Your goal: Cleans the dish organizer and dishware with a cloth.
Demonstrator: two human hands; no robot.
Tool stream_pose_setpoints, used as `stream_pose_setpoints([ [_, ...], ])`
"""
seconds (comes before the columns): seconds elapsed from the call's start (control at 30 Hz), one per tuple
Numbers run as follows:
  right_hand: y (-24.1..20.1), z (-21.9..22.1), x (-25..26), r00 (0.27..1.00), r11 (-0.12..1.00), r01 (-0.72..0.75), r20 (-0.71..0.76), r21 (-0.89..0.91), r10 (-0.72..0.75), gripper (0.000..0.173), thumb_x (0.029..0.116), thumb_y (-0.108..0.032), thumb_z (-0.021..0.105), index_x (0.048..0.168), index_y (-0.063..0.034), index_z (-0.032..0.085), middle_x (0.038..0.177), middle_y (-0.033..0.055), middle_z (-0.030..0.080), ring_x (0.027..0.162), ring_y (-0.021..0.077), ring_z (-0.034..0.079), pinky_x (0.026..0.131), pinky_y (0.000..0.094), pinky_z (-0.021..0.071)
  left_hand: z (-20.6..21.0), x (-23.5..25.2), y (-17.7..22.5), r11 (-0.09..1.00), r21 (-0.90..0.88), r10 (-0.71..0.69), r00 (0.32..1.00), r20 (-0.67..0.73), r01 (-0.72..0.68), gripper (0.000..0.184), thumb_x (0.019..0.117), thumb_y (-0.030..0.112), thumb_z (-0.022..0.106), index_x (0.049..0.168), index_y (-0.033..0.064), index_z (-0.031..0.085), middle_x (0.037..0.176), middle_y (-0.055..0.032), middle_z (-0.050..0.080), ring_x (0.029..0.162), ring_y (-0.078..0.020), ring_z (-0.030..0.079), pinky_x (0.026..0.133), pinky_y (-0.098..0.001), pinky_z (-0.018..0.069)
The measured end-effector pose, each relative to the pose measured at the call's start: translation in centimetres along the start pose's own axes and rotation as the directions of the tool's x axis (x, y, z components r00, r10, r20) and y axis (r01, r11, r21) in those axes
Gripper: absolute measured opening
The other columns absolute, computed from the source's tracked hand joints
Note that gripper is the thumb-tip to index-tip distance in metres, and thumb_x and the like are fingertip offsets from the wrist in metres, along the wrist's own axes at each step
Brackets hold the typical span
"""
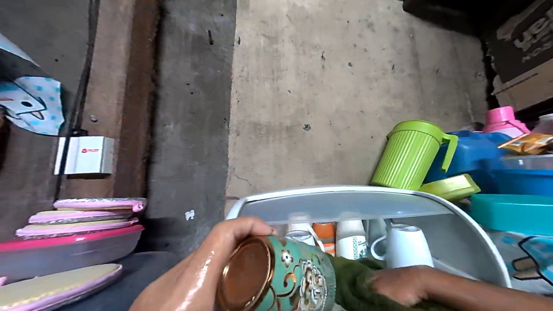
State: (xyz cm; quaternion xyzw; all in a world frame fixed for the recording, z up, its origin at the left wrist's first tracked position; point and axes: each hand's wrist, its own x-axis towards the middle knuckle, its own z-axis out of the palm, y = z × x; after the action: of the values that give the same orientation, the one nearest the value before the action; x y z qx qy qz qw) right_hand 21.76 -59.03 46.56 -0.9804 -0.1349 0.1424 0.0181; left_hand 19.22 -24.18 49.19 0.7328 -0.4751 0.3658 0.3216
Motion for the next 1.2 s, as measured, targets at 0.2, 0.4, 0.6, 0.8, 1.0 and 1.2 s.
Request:
stream_pose_setpoints([
  [0.2,-0.7,0.3,-2.4,0.995,0.945,0.094,-0.058,0.315,-0.080,0.027,0.1075,-0.014,0.045,0.116,0.0027,0.065,0.104,0.0148,0.065,0.095,0.0190,0.061,0.089,0.0442,0.0492,0.2,-0.2,1.3,0.999,0.020,-0.047,0.998,0.036,0.046,0.073,0.0802,0.041,0.086,0.135,0.0036,0.054,0.125,-0.0127,0.067,0.109,-0.0216,0.067,0.091,-0.0424,0.0579],
  [0.4,0.1,0.3,-3.4,0.991,0.834,0.135,-0.085,0.536,-0.106,0.020,0.1012,-0.014,0.048,0.092,-0.0118,0.066,0.079,-0.0063,0.064,0.071,0.0012,0.059,0.066,0.0261,0.0512,0.4,0.4,1.8,0.995,0.000,-0.097,0.994,0.044,0.097,0.071,0.0798,0.040,0.086,0.133,0.0048,0.054,0.122,-0.0117,0.068,0.109,-0.0204,0.068,0.091,-0.0409,0.0578],
  [0.6,-4.6,0.3,-0.5,0.964,0.785,0.261,-0.104,0.562,-0.245,0.025,0.1065,-0.016,0.039,0.107,-0.0075,0.063,0.090,-0.0035,0.062,0.081,0.0019,0.059,0.076,0.0284,0.0515,3.8,3.0,0.9,0.984,0.014,-0.178,0.982,-0.066,0.179,0.073,0.0702,0.050,0.084,0.129,0.0152,0.059,0.110,-0.0016,0.070,0.098,-0.0120,0.069,0.082,-0.0363,0.0593],
  [0.8,0.0,1.6,-6.6,0.950,0.887,0.266,-0.261,0.377,-0.173,0.025,0.1047,-0.016,0.044,0.103,-0.0018,0.064,0.100,0.0090,0.063,0.094,0.0151,0.059,0.086,0.0414,0.0484,8.8,5.4,1.9,0.992,0.022,-0.122,0.993,0.003,0.122,0.071,0.0689,0.047,0.085,0.126,0.0113,0.062,0.106,-0.0086,0.071,0.095,-0.0214,0.070,0.081,-0.0435,0.0581],
  [1.0,7.1,3.9,-12.7,0.907,0.991,-0.023,-0.414,0.131,0.076,0.046,0.1090,-0.026,0.039,0.089,0.0065,0.065,0.087,0.0230,0.063,0.091,0.0370,0.063,0.083,0.0576,0.0463,10.9,8.6,2.6,0.959,0.099,-0.283,0.884,0.373,0.265,0.070,0.0767,0.045,0.083,0.133,0.0128,0.058,0.115,-0.0100,0.068,0.107,-0.0251,0.066,0.092,-0.0467,0.0544],
  [1.2,2.0,5.9,-9.5,0.768,0.994,0.108,-0.636,0.022,-0.069,0.035,0.1035,-0.014,0.047,0.086,0.0095,0.066,0.087,0.0270,0.067,0.091,0.0429,0.067,0.083,0.0615,0.0499,15.0,10.7,0.9,0.930,0.253,-0.361,0.789,0.497,0.266,0.072,0.0836,0.040,0.079,0.141,0.0043,0.054,0.134,-0.0189,0.060,0.123,-0.0340,0.060,0.103,-0.0521,0.0492],
])
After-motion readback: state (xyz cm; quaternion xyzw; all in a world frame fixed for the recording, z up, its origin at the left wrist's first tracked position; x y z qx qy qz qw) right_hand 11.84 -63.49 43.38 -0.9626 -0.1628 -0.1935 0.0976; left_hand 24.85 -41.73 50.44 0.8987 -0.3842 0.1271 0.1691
